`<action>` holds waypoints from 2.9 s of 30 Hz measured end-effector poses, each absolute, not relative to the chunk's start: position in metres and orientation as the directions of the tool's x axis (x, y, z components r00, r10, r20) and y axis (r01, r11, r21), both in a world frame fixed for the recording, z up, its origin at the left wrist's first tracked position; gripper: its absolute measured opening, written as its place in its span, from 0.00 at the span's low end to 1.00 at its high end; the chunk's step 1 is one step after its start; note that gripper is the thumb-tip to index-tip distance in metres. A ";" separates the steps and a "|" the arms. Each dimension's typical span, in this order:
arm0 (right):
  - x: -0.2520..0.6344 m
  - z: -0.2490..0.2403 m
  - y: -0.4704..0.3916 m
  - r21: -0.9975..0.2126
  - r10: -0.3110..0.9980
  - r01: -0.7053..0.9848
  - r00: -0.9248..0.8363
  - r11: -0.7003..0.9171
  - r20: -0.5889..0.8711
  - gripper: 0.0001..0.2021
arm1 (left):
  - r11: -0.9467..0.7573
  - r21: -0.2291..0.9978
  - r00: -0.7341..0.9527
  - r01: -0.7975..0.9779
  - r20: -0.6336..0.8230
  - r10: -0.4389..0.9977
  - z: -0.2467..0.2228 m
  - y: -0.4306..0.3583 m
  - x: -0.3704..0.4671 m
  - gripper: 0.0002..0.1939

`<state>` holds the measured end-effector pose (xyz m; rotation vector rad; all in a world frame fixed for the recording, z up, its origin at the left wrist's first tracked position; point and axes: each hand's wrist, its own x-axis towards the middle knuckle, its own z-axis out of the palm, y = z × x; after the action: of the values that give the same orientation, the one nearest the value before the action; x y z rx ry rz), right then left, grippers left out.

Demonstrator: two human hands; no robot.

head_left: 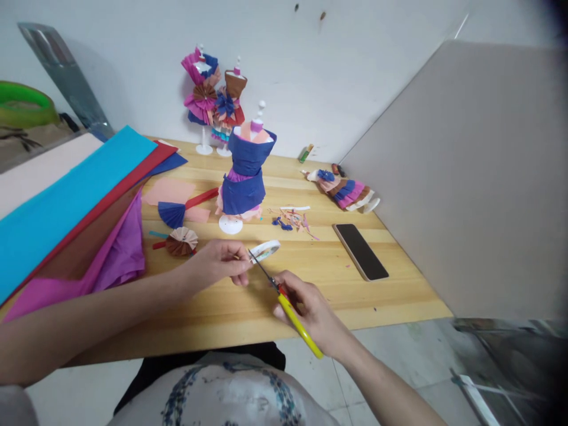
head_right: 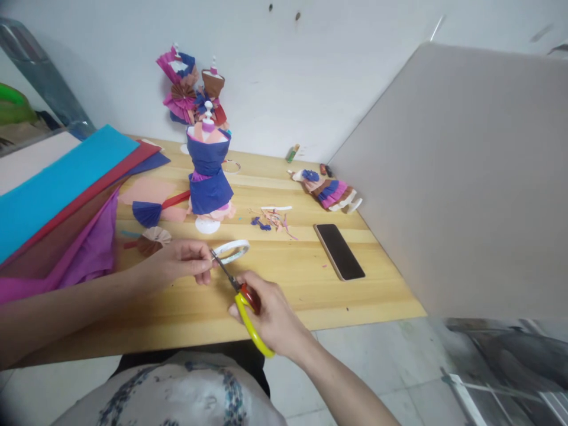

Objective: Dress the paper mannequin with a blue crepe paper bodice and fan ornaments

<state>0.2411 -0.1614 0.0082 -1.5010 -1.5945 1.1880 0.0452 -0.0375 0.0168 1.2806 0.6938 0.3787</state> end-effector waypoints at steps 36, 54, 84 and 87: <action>0.270 0.011 -0.159 -0.656 0.991 0.748 0.015 -0.097 -0.130 0.12 | -0.189 0.951 0.715 0.245 -0.046 0.697 -0.005 -0.032 0.039 0.08; 0.279 0.007 -0.122 -0.181 0.954 0.970 0.107 -0.161 -0.279 0.11 | -0.427 0.873 0.821 0.236 0.056 0.568 0.006 -0.032 0.036 0.08; 0.218 0.069 -0.088 -0.834 0.911 0.375 -0.089 0.404 0.402 0.13 | -0.273 0.951 0.727 0.145 0.085 0.681 0.059 -0.022 0.023 0.08; 0.220 0.074 -0.075 -0.839 0.899 0.338 -0.063 0.427 0.433 0.10 | -0.274 0.945 0.721 0.178 0.064 0.690 0.059 -0.021 0.020 0.08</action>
<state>0.2200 -0.0747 0.0737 -1.1050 -1.6255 0.6652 0.0200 -0.0211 0.0585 1.8159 0.6806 0.5751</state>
